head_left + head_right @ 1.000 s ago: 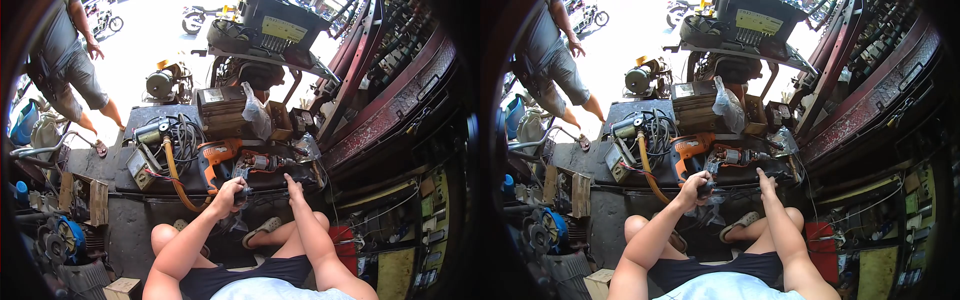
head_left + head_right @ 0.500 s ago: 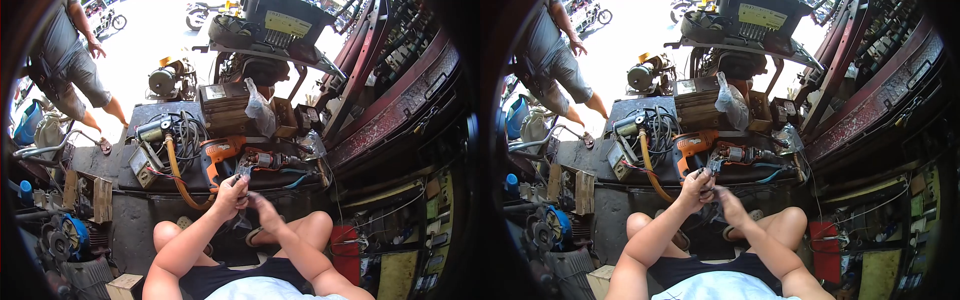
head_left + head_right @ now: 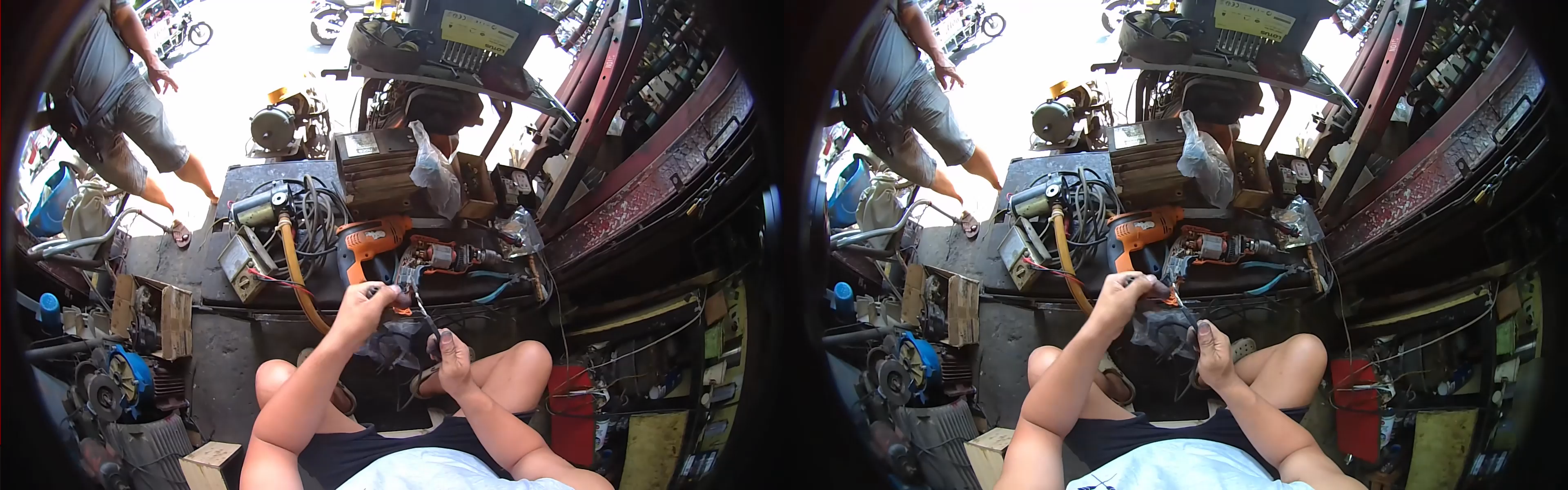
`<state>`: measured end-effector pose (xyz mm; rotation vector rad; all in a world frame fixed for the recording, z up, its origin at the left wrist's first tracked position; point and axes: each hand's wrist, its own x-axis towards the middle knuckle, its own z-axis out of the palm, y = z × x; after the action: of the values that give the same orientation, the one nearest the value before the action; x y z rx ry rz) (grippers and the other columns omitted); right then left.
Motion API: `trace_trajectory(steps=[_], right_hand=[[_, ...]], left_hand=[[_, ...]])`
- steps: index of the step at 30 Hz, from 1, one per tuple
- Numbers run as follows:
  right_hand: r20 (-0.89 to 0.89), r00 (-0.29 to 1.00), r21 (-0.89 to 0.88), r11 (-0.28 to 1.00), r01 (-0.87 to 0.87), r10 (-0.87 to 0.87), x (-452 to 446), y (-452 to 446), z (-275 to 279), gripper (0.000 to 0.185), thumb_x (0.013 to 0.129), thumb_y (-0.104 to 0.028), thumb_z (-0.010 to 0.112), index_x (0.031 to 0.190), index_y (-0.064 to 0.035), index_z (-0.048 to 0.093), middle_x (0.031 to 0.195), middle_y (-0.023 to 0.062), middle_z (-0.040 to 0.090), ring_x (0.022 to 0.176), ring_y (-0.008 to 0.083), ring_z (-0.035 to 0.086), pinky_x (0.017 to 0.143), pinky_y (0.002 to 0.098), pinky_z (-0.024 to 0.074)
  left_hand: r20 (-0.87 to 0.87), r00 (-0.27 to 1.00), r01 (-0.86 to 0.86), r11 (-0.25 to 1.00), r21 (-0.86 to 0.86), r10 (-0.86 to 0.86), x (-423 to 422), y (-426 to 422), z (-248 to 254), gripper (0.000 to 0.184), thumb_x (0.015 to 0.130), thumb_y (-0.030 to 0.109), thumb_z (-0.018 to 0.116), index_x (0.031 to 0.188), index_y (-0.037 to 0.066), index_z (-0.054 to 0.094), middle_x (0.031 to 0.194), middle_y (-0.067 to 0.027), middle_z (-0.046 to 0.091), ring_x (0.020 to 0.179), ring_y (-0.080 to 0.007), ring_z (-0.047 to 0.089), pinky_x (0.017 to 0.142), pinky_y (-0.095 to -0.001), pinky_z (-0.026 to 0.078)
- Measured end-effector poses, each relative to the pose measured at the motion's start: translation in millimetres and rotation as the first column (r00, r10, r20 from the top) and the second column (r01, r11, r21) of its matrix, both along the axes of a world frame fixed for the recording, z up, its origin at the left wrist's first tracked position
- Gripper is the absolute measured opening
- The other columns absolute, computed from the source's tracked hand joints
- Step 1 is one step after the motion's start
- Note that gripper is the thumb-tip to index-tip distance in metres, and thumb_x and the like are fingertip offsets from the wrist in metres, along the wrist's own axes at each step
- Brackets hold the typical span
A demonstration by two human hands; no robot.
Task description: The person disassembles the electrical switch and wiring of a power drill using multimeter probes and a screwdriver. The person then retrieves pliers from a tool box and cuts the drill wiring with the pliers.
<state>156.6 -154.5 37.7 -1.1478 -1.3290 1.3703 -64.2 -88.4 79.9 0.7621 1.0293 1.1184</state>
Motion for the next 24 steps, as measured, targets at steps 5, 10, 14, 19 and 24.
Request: trace_trajectory(steps=[5, 10, 14, 19, 24], right_hand=[[-0.144, 0.989, -0.001, 1.0, 0.03, -0.03, -11.9, 0.5, 6.9, 0.044, 0.114, -0.043, 0.046, 0.1, -0.0043, 0.063, 0.089, -0.0042, 0.058, 0.083, 0.0059, 0.05, 0.075, 0.0233, 0.0426], [0.122, 0.985, 0.18, 0.978, 0.102, -0.125, -0.7, 10.4, -2.6, 0.038, 0.114, -0.035, 0.047, 0.121, -0.0008, 0.063, 0.109, 0.006, 0.064, 0.103, 0.0154, 0.059, 0.095, 0.0302, 0.0474], [0.183, 0.685, 0.215, 0.709, 0.672, -0.705, 47.5, 65.7, -66.4, 0.044, 0.105, -0.029, 0.064, 0.135, 0.0022, 0.052, 0.129, 0.0175, 0.055, 0.115, 0.0258, 0.057, 0.104, 0.0404, 0.0451], [0.216, 0.539, -0.49, 0.387, 0.781, -0.814, 117.7, 127.8, -91.3, 0.031, 0.094, -0.033, 0.076, 0.102, -0.0072, 0.061, 0.086, 0.0089, 0.061, 0.067, 0.0223, 0.06, 0.055, 0.0372, 0.0516], [-0.047, 0.646, -0.591, 0.542, 0.597, -0.762, 125.3, 118.7, -115.2, 0.019, 0.093, -0.023, 0.071, 0.099, -0.0073, 0.062, 0.086, 0.0089, 0.061, 0.075, 0.0228, 0.062, 0.061, 0.0418, 0.057]], left_hand=[[-0.002, 0.983, 0.181, 0.983, 0.002, -0.181, 19.2, -14.9, 7.8, 0.022, 0.103, 0.015, 0.067, 0.118, 0.002, 0.074, 0.083, -0.0011, 0.068, 0.065, -0.0055, 0.06, 0.058, -0.0223, 0.049], [-0.123, 0.968, 0.235, 0.959, 0.158, -0.217, 40.8, -27.6, -5.4, 0.019, 0.105, 0.021, 0.069, 0.109, 0.003, 0.071, 0.071, 0.0075, 0.057, 0.06, -0.0009, 0.048, 0.052, -0.0205, 0.034], [-0.236, 0.962, 0.19, 0.961, 0.203, -0.14, 37.0, -24.5, -9.4, 0.019, 0.106, 0.022, 0.067, 0.104, 0.003, 0.066, 0.071, 0.0082, 0.056, 0.061, -0.0001, 0.047, 0.054, -0.0204, 0.034], [-0.287, 0.953, 0.173, 0.949, 0.262, -0.094, 37.3, -22.7, -12.8, 0.022, 0.107, 0.024, 0.067, 0.105, 0.002, 0.066, 0.073, 0.0063, 0.058, 0.065, -0.0011, 0.049, 0.057, -0.0224, 0.038], [-0.262, 0.957, 0.18, 0.96, 0.215, -0.121, 33.2, -21.4, -13.8, 0.025, 0.107, 0.026, 0.067, 0.107, 0.0, 0.065, 0.075, 0.0023, 0.063, 0.07, -0.0034, 0.056, 0.062, -0.0241, 0.046]])
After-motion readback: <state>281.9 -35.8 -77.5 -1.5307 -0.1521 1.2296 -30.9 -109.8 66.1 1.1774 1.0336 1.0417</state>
